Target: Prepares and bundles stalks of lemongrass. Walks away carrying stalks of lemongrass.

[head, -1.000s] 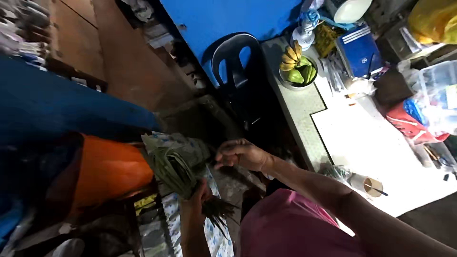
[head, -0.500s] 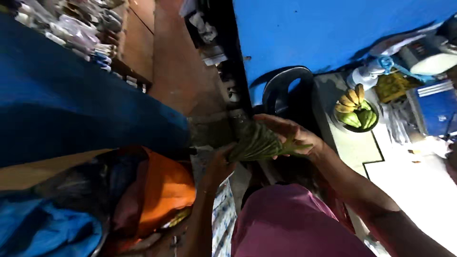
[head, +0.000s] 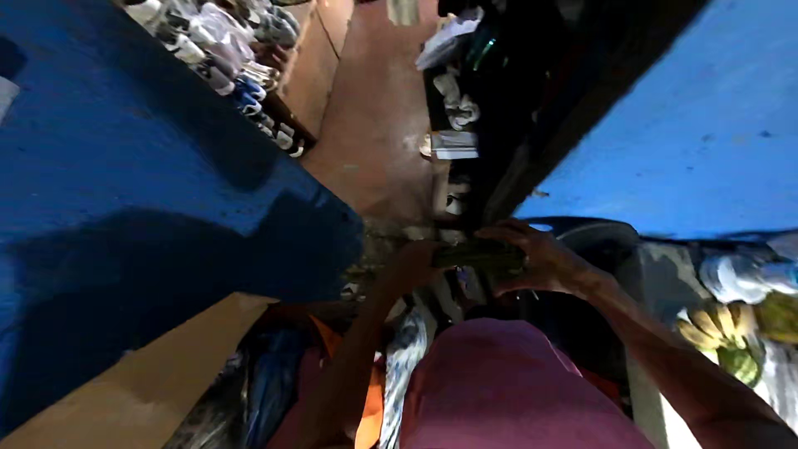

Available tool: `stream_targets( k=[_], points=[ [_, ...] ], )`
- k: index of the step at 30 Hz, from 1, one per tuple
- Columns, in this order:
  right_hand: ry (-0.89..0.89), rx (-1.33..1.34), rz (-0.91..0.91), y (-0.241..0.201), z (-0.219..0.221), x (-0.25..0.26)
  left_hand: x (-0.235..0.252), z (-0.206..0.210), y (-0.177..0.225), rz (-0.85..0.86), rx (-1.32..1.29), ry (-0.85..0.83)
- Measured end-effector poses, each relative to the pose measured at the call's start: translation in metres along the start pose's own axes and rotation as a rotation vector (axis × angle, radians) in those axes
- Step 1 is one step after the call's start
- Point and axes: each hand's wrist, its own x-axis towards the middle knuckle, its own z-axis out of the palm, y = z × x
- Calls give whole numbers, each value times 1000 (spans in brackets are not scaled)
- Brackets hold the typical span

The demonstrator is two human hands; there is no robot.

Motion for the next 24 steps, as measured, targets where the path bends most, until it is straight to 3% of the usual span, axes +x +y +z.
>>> stream_targets(
  k=[4,7,11,14,16,19,21,24],
  points=[
    [259,183,146,18,-1,107,49,-34,-57,-82,-425,202],
    [356,335,191,33,6,191,77,-68,-73,-186,-610,298],
    [243,678,263,17,15,309,122,-136,-105,-329,-603,294],
    [251,847,216,12,15,406,160,-195,-159,-416,-749,436],
    [234,829,216,13,14,466,186,-239,-201,-410,-911,588],
    [56,685,131,15,22,539,223,-314,-251,-333,-1101,778],
    [-115,585,73,9,28,571,249,-359,-271,-284,-1297,850],
    [-200,535,34,-17,25,628,285,-429,-291,-159,-1633,879]
  ],
)
